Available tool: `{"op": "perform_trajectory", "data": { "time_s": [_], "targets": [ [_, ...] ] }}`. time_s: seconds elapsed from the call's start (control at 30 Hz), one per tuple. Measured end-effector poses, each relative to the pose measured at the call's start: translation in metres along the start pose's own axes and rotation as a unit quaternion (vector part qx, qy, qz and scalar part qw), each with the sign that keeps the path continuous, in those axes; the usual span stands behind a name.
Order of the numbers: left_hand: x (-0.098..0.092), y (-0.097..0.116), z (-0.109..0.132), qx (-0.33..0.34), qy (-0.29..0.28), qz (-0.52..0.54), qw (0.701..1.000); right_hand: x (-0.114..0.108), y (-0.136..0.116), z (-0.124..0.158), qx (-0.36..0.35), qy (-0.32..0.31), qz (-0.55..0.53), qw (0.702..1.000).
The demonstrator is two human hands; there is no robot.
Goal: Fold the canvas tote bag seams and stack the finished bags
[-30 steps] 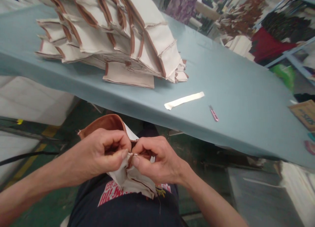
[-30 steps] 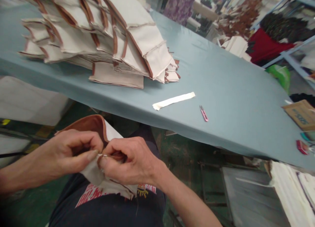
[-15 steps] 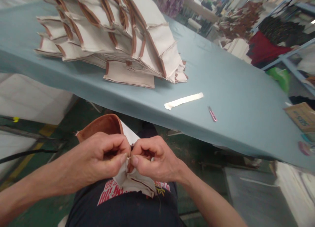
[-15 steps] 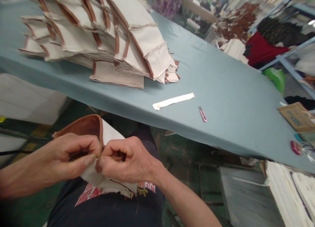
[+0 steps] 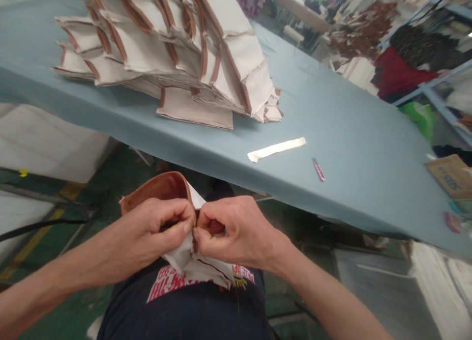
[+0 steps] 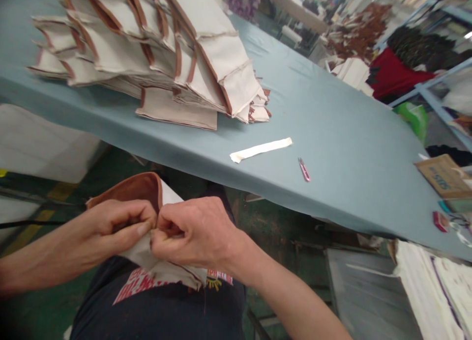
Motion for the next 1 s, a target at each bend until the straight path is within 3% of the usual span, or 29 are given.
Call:
{"op": "perform_trajectory", "data": {
  "time_s": [0.13,0.4,0.57,0.8,1.0],
  "targets": [
    [0.001,-0.002,0.004,0.004,-0.027,0.033,0.999,-0.001,-0.002,0.007,-0.034,0.024,0.024,0.999],
    [0.007,-0.007,-0.004,-0.018,-0.071,0.126,0.989,-0.006,0.004,0.002,-0.036,-0.028,-0.063,0.997],
    [0.0,-0.002,-0.001,0.002,-0.061,0.035,0.998,-0.006,0.006,0.001,-0.008,-0.121,-0.155,0.98],
    [-0.015,0.022,0.002,0.083,-0.001,-0.118,0.99,-0.009,0.006,0.001,-0.026,-0.107,-0.179,0.978],
    [-0.013,0.046,0.005,0.148,0.041,-0.249,0.956,-0.015,0.005,-0.003,-0.024,-0.055,-0.086,0.995]
  ]
}}
Point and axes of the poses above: each hand's wrist, its own z-axis away from the middle knuckle, its own x-axis out of the palm, y = z × x, the point moved 8 cm from there along -z, towards the middle knuckle, and after that the axes turned 2 degrees about z, right-handed, at the moved point
